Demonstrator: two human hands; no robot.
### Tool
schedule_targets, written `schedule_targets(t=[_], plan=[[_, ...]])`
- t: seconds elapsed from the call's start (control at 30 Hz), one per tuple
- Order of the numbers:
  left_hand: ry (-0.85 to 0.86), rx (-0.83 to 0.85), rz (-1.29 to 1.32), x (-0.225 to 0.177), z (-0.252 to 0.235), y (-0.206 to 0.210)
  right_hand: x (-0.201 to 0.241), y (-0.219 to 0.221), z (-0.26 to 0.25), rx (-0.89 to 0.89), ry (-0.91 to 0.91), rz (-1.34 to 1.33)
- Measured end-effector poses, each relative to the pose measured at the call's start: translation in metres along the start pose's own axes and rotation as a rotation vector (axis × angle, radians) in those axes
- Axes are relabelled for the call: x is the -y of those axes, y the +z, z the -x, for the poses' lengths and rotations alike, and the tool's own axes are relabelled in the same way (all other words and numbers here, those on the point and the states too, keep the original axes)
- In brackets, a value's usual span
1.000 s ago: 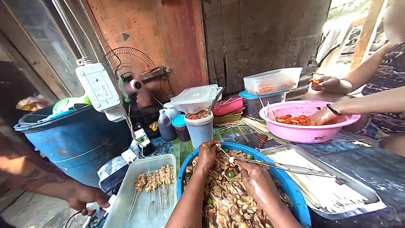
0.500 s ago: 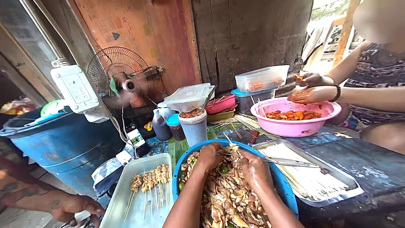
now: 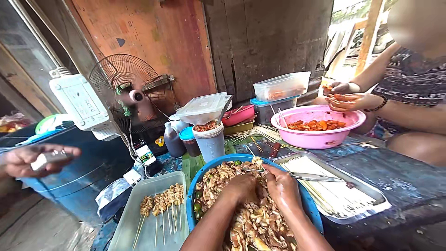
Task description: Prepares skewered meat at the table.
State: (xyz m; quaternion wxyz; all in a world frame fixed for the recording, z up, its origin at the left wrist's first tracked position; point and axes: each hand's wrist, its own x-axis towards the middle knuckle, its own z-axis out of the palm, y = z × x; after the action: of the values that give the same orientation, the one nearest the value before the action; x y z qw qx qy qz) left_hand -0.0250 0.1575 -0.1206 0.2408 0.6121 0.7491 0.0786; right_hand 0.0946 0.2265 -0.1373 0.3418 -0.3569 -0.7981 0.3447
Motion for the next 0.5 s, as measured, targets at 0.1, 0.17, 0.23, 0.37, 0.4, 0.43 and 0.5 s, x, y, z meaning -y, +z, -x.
schedule_targets(t=[0.1, 0.17, 0.23, 0.37, 0.4, 0.43, 0.5], plan=[[-0.136, -0.09, -0.047, 0.016, 0.001, -0.01, -0.002, 0.0, 0.003, 0.017, -0.015, -0.001], [-0.15, -0.165, 0.057, 0.038, 0.008, -0.02, -0.002, 0.0, 0.002, 0.018, -0.023, -0.006], [-0.127, -0.264, 0.252, 0.056, 0.016, -0.022, -0.001, 0.0, 0.002, 0.034, -0.023, -0.006], [-0.092, -0.521, 0.812, 0.072, 0.017, -0.011, 0.002, 0.002, 0.003, 0.131, -0.048, 0.017], [-0.097, -0.565, 0.909, 0.074, 0.015, -0.009, 0.002, 0.002, 0.004, 0.159, -0.046, 0.024], [-0.105, -0.606, 0.99, 0.076, 0.012, -0.007, 0.003, 0.002, 0.004, 0.18, -0.045, 0.03], [-0.135, -0.683, 1.121, 0.076, 0.008, -0.005, 0.002, 0.003, 0.005, 0.197, -0.061, 0.041]])
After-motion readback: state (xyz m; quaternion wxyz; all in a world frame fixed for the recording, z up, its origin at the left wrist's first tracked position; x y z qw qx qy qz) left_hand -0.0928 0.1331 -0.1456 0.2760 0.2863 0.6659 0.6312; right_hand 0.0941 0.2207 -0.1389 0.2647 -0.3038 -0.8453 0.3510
